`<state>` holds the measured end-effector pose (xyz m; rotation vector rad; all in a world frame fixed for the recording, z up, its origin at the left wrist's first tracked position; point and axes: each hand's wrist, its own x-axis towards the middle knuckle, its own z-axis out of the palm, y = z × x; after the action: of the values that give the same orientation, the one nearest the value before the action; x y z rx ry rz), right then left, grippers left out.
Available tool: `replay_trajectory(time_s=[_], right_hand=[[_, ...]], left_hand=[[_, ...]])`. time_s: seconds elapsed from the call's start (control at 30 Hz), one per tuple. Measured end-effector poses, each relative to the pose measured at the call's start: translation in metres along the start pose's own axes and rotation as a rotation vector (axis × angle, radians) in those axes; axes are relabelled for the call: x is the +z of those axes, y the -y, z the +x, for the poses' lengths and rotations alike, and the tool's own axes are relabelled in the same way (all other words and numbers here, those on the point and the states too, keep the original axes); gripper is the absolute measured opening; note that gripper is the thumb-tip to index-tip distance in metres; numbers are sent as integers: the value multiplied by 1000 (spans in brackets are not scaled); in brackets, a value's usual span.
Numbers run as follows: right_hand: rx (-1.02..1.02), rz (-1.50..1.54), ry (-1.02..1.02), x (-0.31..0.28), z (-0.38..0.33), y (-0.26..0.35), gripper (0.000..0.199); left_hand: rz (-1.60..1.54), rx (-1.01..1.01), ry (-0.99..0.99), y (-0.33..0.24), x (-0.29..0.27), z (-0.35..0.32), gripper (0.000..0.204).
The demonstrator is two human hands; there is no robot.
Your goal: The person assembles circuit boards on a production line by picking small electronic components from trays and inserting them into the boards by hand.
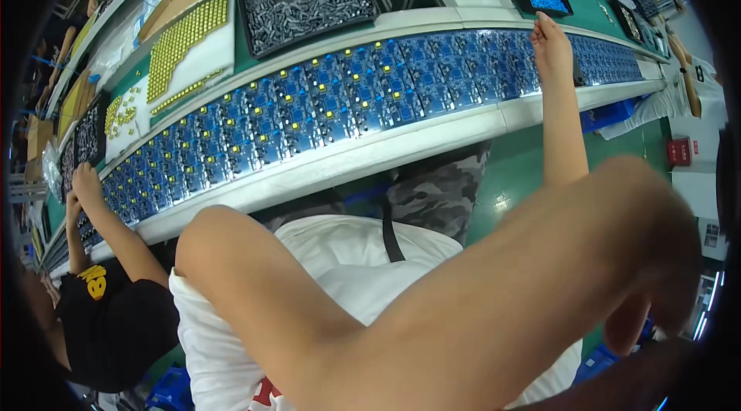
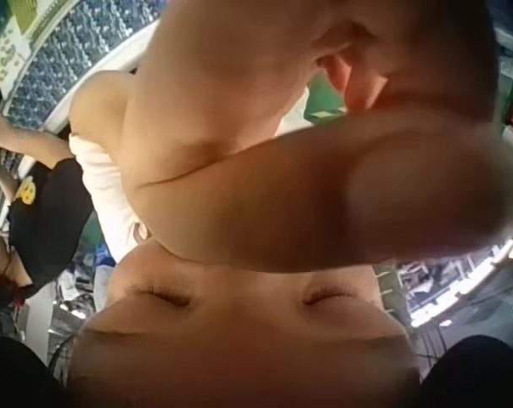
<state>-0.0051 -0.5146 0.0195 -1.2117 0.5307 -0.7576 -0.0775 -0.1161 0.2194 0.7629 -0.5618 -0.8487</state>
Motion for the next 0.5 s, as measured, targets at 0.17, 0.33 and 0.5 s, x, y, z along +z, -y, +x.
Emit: replay_trajectory(time_s=[0.17, 0.33, 0.5], right_hand=[[-6, 14, 51, -20, -7, 7, 29], [-14, 22, -35, -31, 55, 2, 36], [-74, -136, -103, -53, 144, -4, 42]], left_hand=[[-46, -43, 65, 5, 17, 8, 15], [107, -64, 101, 18, 6, -5, 8], [238, -60, 127, 11, -8, -11, 10]])
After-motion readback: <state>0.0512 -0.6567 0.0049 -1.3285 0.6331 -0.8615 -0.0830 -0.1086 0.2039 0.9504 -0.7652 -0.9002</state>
